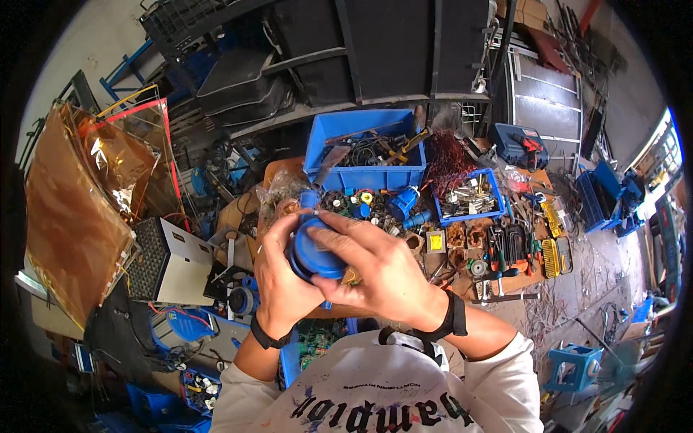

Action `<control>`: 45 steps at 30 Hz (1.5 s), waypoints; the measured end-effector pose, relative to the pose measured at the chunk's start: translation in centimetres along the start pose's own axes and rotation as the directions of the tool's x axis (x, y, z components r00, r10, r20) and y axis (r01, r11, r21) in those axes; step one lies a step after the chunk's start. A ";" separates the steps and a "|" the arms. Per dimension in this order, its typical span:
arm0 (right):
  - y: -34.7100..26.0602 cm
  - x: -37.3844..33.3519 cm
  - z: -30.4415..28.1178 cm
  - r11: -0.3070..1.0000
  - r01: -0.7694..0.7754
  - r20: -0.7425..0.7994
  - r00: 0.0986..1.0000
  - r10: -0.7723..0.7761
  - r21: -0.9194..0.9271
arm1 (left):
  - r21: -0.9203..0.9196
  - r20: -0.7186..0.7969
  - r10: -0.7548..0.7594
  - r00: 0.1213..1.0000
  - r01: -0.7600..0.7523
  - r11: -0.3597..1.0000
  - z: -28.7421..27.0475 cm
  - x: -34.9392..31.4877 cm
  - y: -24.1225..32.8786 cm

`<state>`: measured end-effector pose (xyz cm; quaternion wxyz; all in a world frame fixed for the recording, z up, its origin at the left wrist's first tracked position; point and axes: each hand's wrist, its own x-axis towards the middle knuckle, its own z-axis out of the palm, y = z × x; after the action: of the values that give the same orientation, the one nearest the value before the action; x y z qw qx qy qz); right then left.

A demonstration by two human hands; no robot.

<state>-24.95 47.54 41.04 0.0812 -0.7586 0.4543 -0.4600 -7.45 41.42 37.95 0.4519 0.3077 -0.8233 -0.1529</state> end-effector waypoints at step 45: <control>2.6 2.2 -0.5 0.304 -0.584 0.311 0.722 0.618 0.753 | -0.555 0.218 0.439 0.872 -0.259 0.791 -2.2 0.4 -0.1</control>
<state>-26.53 44.56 41.27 0.5755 -0.3977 0.4399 -0.5631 -5.74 41.10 39.38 0.3901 -0.0133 -0.8606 -0.3271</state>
